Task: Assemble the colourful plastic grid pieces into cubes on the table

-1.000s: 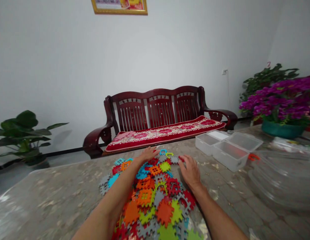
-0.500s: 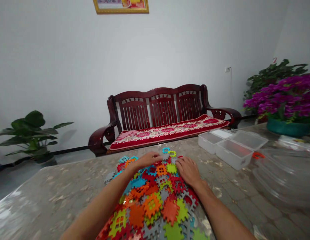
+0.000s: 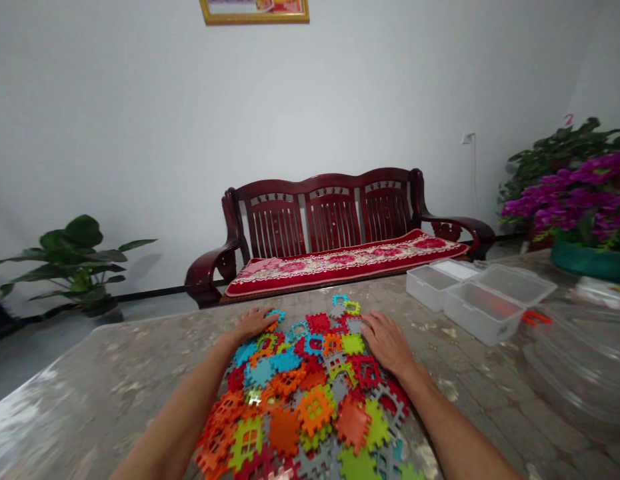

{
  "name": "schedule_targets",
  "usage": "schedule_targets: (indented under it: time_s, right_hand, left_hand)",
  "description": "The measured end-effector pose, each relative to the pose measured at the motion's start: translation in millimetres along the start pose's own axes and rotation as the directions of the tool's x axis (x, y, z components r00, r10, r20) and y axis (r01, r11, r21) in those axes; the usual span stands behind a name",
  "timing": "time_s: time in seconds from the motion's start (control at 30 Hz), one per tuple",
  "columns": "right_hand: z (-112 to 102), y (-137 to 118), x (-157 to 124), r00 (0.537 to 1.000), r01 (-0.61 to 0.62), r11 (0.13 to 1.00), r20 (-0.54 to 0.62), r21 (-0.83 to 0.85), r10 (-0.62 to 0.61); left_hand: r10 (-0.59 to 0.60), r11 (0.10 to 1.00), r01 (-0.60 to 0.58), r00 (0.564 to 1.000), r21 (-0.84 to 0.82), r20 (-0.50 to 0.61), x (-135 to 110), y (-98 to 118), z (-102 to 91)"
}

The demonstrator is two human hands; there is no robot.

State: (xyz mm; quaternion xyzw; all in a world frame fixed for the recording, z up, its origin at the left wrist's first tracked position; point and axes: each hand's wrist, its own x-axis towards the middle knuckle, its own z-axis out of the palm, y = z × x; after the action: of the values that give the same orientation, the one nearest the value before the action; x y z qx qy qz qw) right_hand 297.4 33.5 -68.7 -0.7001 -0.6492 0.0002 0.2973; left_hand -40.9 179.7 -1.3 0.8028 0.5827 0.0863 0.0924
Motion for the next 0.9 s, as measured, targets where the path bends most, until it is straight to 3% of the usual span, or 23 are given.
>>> schedule_targets:
  time_s: [0.3, 0.53, 0.63, 0.73, 0.8, 0.9]
  right_hand:
    - [0, -1, -1, 0.997, 0.041, 0.999, 0.061, 0.020, -0.042]
    - [-8, -5, -1, 0.999, -0.030, 1.000, 0.022, 0.002, 0.030]
    - [-18, -10, -2, 0.998, -0.048, 0.998, 0.037, -0.037, 0.049]
    - [-33, -18, -4, 0.984, -0.139, 0.984, 0.094, -0.112, 0.150]
    - [-43, -25, -7, 0.962, -0.193, 0.966, 0.161, -0.175, 0.221]
    - [-53, -39, -12, 0.931, -0.192, 0.952, 0.262, -0.238, 0.253]
  left_hand:
    - [0.018, 0.961, -0.008, 0.999, -0.276, 0.033, -22, 23, 15.1]
    - [0.105, 0.899, -0.112, 0.994, -0.424, -0.039, -53, 59, -13.4]
    - [0.196, 0.862, -0.186, 0.980, -0.471, -0.027, -91, 69, -28.1]
    - [0.267, 0.868, -0.254, 0.963, -0.427, -0.029, -152, 68, -30.7]
    - [0.290, 0.903, -0.266, 0.957, -0.338, 0.022, -198, 62, -21.2]
    - [0.260, 0.957, -0.234, 0.954, -0.172, 0.148, -254, 50, 8.0]
